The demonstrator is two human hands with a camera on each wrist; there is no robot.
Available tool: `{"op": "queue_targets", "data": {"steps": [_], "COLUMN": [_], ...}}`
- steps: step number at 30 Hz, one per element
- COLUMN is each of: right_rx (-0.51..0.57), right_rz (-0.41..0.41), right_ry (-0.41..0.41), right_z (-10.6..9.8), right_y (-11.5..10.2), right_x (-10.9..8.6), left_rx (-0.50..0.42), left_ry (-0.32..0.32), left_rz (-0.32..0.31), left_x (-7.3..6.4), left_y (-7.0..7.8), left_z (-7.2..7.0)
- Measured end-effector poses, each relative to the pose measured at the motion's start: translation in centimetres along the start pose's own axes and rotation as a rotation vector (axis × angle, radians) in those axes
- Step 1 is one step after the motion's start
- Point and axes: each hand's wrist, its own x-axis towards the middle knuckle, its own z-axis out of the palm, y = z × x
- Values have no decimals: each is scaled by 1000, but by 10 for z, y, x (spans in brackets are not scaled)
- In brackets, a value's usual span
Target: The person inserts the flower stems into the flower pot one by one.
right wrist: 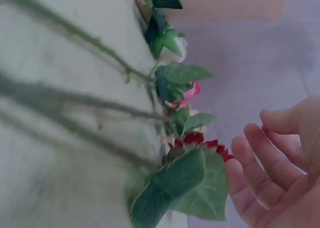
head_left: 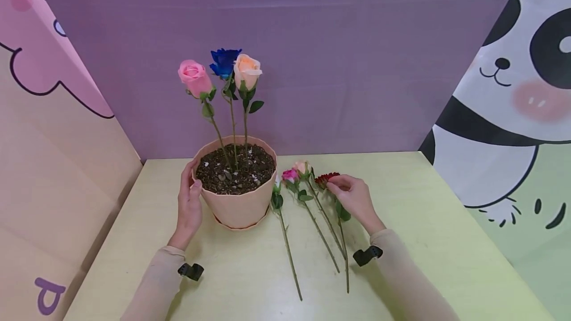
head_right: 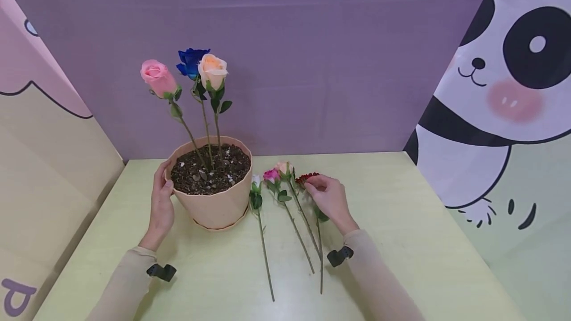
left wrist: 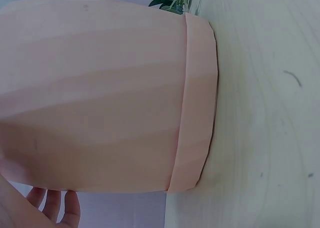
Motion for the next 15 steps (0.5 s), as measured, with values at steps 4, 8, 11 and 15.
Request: {"op": "queue_targets", "data": {"steps": [4,8,11,15], "right_rx": [-52,-103,-132,-79], "right_rz": [6,38,80,166], "right_ry": [-5,-26,-64,-153], "right_z": [-6,-12,-17,-24], "right_y": [8,16,22,28], "right_x": [-6,-15,-23,-35], "left_rx": [9,11,9,5], "left_ry": [-2,-11,-17,-8], "left_rz": [-6,-14,-11,5], "left_x": [1,0,-1,0], "left_y": [0,0,-1,-2], "left_z": [0,-1,-1,-2]}}
